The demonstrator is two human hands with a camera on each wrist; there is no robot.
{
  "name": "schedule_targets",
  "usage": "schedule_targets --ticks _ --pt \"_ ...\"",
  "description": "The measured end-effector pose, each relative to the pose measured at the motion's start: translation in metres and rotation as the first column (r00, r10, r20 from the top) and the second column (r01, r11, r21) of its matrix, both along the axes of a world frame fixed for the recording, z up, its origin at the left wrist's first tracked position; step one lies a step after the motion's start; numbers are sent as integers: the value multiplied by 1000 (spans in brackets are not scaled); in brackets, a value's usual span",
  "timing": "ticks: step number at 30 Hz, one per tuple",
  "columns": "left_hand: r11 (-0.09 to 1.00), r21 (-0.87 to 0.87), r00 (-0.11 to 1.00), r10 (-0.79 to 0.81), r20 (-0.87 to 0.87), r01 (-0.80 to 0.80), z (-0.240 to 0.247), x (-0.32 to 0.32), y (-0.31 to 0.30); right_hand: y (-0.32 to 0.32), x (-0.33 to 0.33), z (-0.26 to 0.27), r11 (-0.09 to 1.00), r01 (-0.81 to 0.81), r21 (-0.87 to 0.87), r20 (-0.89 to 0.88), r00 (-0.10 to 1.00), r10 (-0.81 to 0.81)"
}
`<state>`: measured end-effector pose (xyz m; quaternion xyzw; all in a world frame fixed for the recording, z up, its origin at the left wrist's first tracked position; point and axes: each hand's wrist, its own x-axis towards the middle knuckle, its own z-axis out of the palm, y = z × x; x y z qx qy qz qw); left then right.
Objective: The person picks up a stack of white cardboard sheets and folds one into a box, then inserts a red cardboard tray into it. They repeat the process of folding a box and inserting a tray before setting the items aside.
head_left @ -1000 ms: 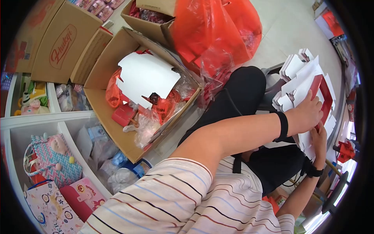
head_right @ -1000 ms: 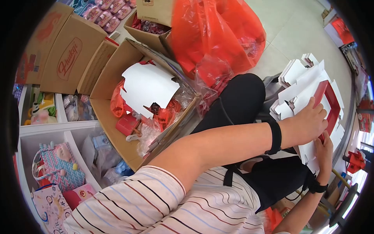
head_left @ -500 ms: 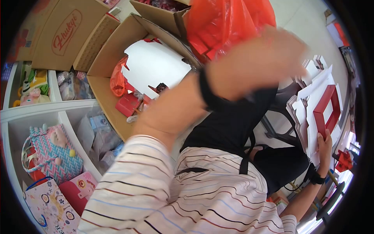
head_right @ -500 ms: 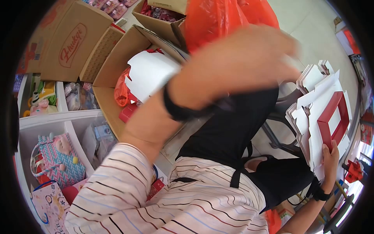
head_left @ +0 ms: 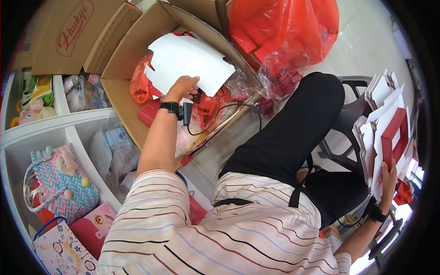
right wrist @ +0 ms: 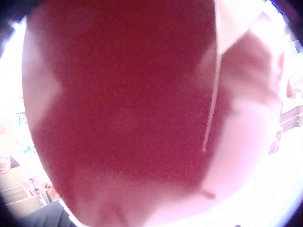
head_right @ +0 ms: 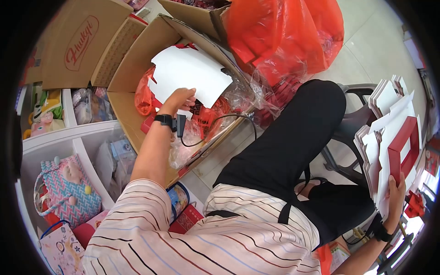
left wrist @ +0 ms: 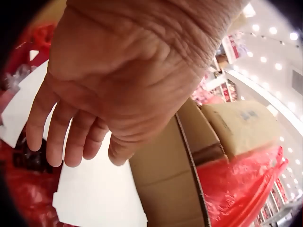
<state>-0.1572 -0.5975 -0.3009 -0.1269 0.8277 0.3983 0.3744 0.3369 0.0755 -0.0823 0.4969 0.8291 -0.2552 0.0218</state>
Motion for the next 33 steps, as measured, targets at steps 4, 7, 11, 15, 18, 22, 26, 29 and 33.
schedule_targets --ticks 4,7,11,15,18,22,26,29,33 --pt "1000 -7 986 17 164 -16 -77 14 -65 -4 -3 4 1000 -8 -2 15 1000 8" --pt "968 -246 992 -10 127 41 -107 33 -107 -3 1 1 1000 20 -2 -26 999 -20" --pt "945 -38 944 327 39 -326 -113 53 -127 3 5 -5 1000 14 21 -48 999 -13" --pt "784 104 777 571 266 -612 -107 35 -102 8 8 -4 999 25 22 -22 999 -25" --pt "695 531 869 454 197 -484 -117 -4 -76 13 10 -4 1000 14 20 -16 1000 -14" --pt "781 491 913 398 87 -387 -60 -35 -43 11 9 -4 1000 17 20 -28 999 -16" --pt "821 506 904 394 -166 -265 -9 -56 -35 12 12 -5 1000 28 -2 -43 999 -28" --pt "731 654 817 490 -305 -194 -11 -80 -58 12 9 2 999 30 -34 -6 1000 -30" --pt "795 437 825 536 -178 -422 -16 -72 -49 11 8 0 998 52 -33 5 999 -52"
